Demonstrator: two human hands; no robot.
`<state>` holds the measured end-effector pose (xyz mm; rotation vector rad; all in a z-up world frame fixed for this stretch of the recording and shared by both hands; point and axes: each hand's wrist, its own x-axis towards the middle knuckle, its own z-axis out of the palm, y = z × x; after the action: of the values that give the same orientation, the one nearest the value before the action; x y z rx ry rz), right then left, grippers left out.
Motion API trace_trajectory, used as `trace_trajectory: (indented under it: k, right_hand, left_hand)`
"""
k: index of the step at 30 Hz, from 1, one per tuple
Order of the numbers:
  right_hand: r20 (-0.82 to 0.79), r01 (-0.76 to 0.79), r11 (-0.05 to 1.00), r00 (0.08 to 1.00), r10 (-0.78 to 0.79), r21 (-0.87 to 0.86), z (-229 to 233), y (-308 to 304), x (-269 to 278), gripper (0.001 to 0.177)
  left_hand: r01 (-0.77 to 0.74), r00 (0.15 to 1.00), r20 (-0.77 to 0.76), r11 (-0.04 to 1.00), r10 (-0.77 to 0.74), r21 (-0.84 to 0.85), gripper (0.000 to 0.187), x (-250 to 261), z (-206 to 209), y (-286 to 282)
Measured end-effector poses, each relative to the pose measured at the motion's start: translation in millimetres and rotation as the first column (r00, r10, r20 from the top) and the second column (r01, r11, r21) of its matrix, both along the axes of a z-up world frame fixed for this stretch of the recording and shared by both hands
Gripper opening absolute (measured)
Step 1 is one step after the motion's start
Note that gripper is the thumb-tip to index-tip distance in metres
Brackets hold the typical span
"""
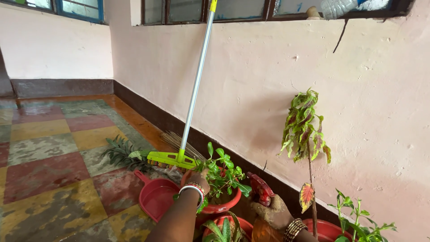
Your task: The person touches the leaves of a potted plant by hand and then sprays water onto several potted plants using a spray bottle.
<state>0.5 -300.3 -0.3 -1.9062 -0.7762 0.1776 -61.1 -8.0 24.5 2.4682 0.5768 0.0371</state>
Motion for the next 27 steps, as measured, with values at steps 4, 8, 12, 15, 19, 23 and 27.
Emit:
trace_trajectory:
  k: [4,8,12,15,19,23,27]
  right_hand:
    - [0.179,0.052,0.986,0.984,-0.024,-0.157,4,3,1,0.027]
    - [-0.108,0.04,0.999,0.993,-0.042,-0.019,-2,-1,7,0.036]
    - [-0.04,-0.042,0.977,0.998,0.051,0.207,6,-16,-1,0.037]
    - [-0.077,0.052,0.98,0.996,-0.037,0.194,12,-38,-10,0.038]
    - [-0.052,0.094,0.95,0.995,-0.082,0.299,17,-77,-22,0.041]
    - [-0.158,0.29,0.926,0.953,-0.257,0.242,37,-130,-54,0.037]
    - [0.095,0.446,0.887,0.894,-0.437,-0.117,56,-179,-89,0.035]
  left_hand:
    - [-0.004,0.998,0.065,1.0,0.006,-0.019,0.076,15,-18,4]
    - [0.021,0.999,0.05,1.0,-0.021,0.009,0.074,2,-6,1]
    - [-0.05,0.997,0.047,0.987,0.058,-0.15,0.08,-1,5,0]
    - [-0.073,0.975,0.184,0.963,0.124,-0.261,0.073,28,-17,5]
    - [-0.1,0.865,0.439,0.942,0.242,-0.322,0.066,120,-83,21]
    - [-0.075,0.888,0.379,0.893,0.262,-0.443,0.061,82,-38,-12]
    - [-0.089,0.914,0.304,0.865,0.268,-0.494,0.057,70,-16,-35]
